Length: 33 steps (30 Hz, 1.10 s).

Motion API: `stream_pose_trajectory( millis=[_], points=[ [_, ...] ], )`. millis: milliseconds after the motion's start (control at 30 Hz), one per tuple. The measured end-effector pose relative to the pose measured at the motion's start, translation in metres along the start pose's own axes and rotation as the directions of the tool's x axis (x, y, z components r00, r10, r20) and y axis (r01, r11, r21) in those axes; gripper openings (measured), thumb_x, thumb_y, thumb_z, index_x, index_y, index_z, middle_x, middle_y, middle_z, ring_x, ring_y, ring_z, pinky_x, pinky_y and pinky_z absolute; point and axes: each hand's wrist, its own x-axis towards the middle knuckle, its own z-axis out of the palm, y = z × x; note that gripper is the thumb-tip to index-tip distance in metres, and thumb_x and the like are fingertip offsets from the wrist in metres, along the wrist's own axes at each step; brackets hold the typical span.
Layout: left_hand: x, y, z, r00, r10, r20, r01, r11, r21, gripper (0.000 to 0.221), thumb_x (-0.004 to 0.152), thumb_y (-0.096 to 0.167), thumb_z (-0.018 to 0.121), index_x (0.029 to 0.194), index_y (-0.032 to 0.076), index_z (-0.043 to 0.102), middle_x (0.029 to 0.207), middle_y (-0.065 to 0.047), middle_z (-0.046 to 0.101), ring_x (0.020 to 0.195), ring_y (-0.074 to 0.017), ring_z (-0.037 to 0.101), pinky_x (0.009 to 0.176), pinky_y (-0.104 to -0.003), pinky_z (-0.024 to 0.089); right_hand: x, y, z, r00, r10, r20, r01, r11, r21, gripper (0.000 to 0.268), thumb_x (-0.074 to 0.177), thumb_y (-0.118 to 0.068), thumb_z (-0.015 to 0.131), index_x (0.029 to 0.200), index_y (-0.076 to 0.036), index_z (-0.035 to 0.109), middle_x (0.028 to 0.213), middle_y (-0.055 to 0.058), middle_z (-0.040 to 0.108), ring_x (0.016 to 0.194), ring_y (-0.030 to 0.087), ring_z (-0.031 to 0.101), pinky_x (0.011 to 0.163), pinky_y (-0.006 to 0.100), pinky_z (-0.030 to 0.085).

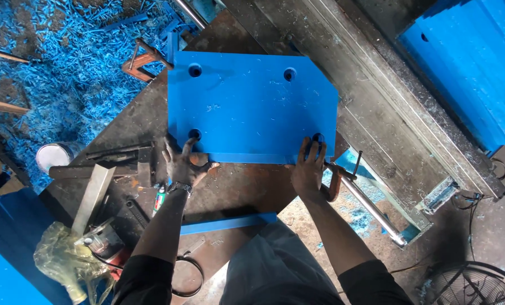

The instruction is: Processing and moving blue plastic panels using clamps in a workshop environment.

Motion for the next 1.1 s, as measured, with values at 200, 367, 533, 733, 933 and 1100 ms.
stream_pose_trajectory(
  millis=[200,367,533,733,933,1100],
  points=[
    [-0.034,0.018,0.013,0.982,-0.122,0.142,0.119,0.992,0.034,0.116,0.042,0.079,0.090,0.145,0.042,0.050,0.165,-0.028,0.003,0.151,-0.0575,0.011,0.104,-0.071,0.045,-0.033,0.033,0.016,0.996,-0.039,-0.083,0.034,0.998,-0.057,0.109,0.083,-0.053,0.077,0.156,0.007,0.023,0.149,0.035,0.028,0.142,0.057,0.023,0.115,0.064,0.039],
    [-0.070,0.038,0.024,0.974,-0.134,0.185,0.132,0.991,0.019,0.120,0.043,0.079,0.091,0.149,0.043,0.047,0.167,-0.028,0.000,0.149,-0.0582,0.007,0.106,-0.071,0.044,-0.062,0.062,0.021,1.000,-0.011,0.004,0.011,0.998,-0.060,0.110,0.085,-0.056,0.074,0.158,0.008,0.022,0.149,0.037,0.025,0.144,0.059,0.021,0.108,0.063,0.045],
    [-0.107,0.057,0.042,0.982,-0.123,0.144,0.121,0.992,0.021,0.116,0.044,0.077,0.091,0.147,0.042,0.049,0.167,-0.027,0.000,0.152,-0.0548,0.007,0.106,-0.069,0.046,-0.092,0.094,0.031,0.999,-0.011,-0.041,0.009,0.999,-0.051,0.109,0.084,-0.055,0.075,0.158,0.006,0.022,0.150,0.034,0.025,0.143,0.058,0.022,0.108,0.064,0.044],
    [-0.153,0.081,0.060,0.985,-0.109,0.135,0.110,0.994,0.003,0.114,0.045,0.077,0.090,0.146,0.042,0.050,0.167,-0.028,0.001,0.152,-0.0555,0.008,0.107,-0.068,0.045,-0.128,0.134,0.041,1.000,-0.012,-0.025,0.011,0.998,-0.061,0.110,0.085,-0.055,0.074,0.158,0.006,0.020,0.149,0.035,0.025,0.143,0.058,0.020,0.110,0.065,0.041],
    [-0.195,0.103,0.084,0.975,-0.137,0.177,0.128,0.990,0.061,0.115,0.047,0.080,0.086,0.148,0.043,0.047,0.166,-0.030,0.001,0.148,-0.0588,0.012,0.110,-0.067,0.042,-0.164,0.176,0.053,0.996,-0.082,-0.032,0.075,0.983,-0.169,0.110,0.085,-0.057,0.073,0.157,0.009,0.023,0.149,0.034,0.027,0.142,0.054,0.024,0.120,0.065,0.031],
    [-0.230,0.093,0.138,0.995,0.084,-0.056,-0.073,0.983,0.167,0.116,0.049,0.086,0.083,0.149,0.038,0.048,0.159,-0.040,0.006,0.148,-0.0589,0.018,0.116,-0.066,0.038,-0.197,0.200,0.050,0.996,-0.075,-0.040,0.066,0.981,-0.181,0.108,0.083,-0.055,0.075,0.157,0.007,0.026,0.148,0.034,0.030,0.140,0.054,0.026,0.119,0.061,0.026]
  ],
)
